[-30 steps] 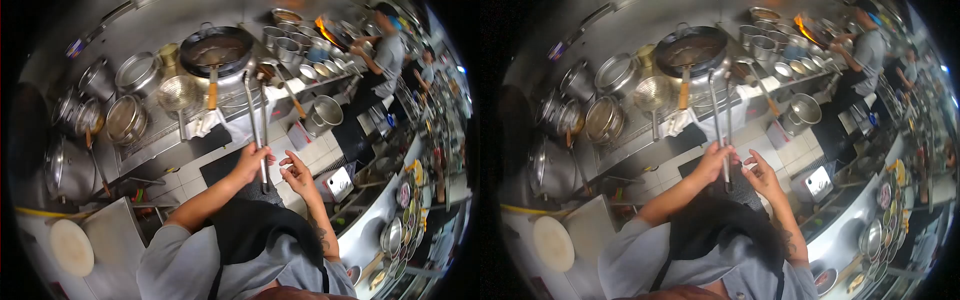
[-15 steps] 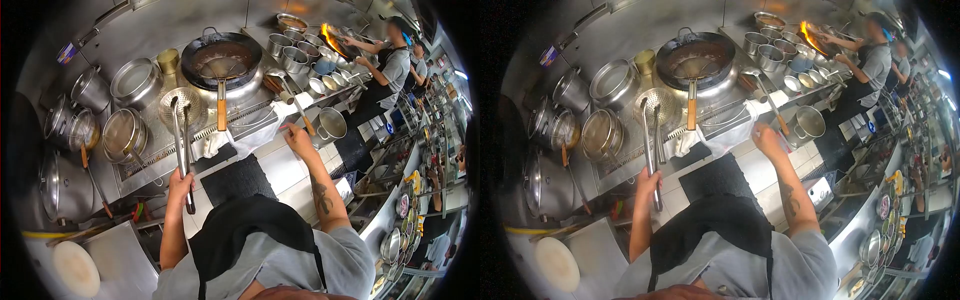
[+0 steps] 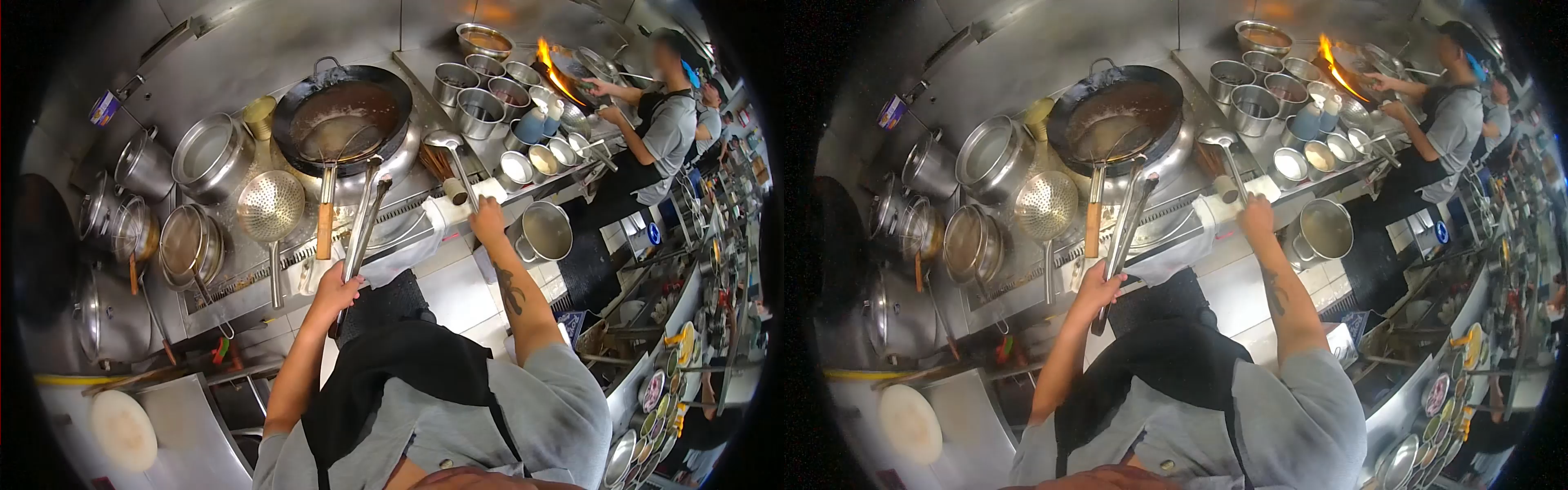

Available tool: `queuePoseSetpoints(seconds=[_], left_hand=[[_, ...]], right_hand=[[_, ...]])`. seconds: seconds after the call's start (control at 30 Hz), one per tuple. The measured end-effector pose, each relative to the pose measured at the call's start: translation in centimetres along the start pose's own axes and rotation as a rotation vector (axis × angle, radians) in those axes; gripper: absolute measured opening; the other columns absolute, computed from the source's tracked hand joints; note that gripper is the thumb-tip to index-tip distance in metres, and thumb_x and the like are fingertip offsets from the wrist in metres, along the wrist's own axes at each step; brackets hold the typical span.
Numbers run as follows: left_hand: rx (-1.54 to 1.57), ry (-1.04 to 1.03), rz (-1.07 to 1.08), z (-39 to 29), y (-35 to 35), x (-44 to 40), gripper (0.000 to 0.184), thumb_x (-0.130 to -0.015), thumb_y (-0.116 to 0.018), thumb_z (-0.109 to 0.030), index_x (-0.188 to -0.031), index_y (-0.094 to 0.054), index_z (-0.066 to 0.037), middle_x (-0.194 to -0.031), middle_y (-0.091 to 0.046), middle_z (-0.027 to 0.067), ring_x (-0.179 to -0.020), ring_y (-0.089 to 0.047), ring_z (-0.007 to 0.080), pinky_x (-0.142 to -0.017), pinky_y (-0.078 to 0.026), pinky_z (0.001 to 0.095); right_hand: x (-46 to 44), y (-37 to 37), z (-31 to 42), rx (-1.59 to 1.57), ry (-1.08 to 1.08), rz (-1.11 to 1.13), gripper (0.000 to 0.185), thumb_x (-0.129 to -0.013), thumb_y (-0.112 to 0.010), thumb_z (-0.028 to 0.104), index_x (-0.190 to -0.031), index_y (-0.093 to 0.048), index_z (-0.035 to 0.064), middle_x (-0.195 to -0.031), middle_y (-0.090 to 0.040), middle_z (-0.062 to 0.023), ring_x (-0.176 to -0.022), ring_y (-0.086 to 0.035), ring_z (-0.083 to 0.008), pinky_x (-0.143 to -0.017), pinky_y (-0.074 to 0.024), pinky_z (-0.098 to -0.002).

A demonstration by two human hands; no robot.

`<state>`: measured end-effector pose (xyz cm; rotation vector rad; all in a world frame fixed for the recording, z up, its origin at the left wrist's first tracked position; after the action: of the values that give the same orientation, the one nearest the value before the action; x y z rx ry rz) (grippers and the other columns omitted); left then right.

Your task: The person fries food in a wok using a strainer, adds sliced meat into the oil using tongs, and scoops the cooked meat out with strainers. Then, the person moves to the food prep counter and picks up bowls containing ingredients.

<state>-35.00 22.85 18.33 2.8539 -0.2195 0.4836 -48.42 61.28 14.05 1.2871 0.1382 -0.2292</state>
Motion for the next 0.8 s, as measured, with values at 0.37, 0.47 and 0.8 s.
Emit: queuePoseSetpoints(seconds=[0.37, 0.47, 0.8], left_hand=[[-0.121, 0.137, -0.067, 3.4, -4.4, -5.4, 0.019, -0.082, -0.059, -0.007, -0.099, -0.054, -0.001, -0.069, -0.059, 0.0066, -0.053, -0.060, 0.0130, -0.042, -0.047, 0.0254], [-0.132, 0.108, -0.073, 4.3, -4.3, -5.6, 0.021, -0.081, -0.057, -0.007, -0.100, -0.054, 0.001, -0.060, -0.057, 0.0075, -0.050, -0.060, 0.0153, -0.043, -0.048, 0.0281], [-0.089, 0.054, -0.050, 3.7, -3.6, -6.3, 0.021, -0.078, -0.053, -0.004, -0.097, -0.053, 0.005, -0.058, -0.058, 0.0114, -0.049, -0.061, 0.0173, -0.043, -0.048, 0.0297]], right_hand=[[-10.4, -10.4, 3.4, 0.077, 0.052, 0.551, 0.059, -0.073, -0.067, 0.034, -0.116, -0.049, -0.0033, -0.113, -0.060, -0.0235, -0.104, -0.060, -0.0359, -0.089, -0.0484, -0.0413], [-10.4, -4.8, 5.8, 0.048, 0.098, 0.679, 0.039, -0.075, -0.058, 0.028, -0.102, -0.062, -0.0007, -0.105, -0.063, -0.0236, -0.095, -0.063, -0.0358, -0.083, -0.0505, -0.0418], [-8.8, 5.9, 11.8, 0.314, 0.578, 0.484, 0.025, -0.078, -0.053, 0.017, -0.094, -0.067, 0.0036, -0.095, -0.066, -0.0202, -0.092, -0.064, -0.0343, -0.077, -0.0519, -0.0434]])
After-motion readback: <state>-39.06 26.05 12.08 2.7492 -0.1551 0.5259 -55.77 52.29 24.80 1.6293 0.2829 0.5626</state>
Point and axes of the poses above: each hand's wrist, its own x-axis away from the middle knuckle, its own y-axis out of the back of the hand, z = x × y, the point moved 10 cm from there along -x, towards the middle knuckle
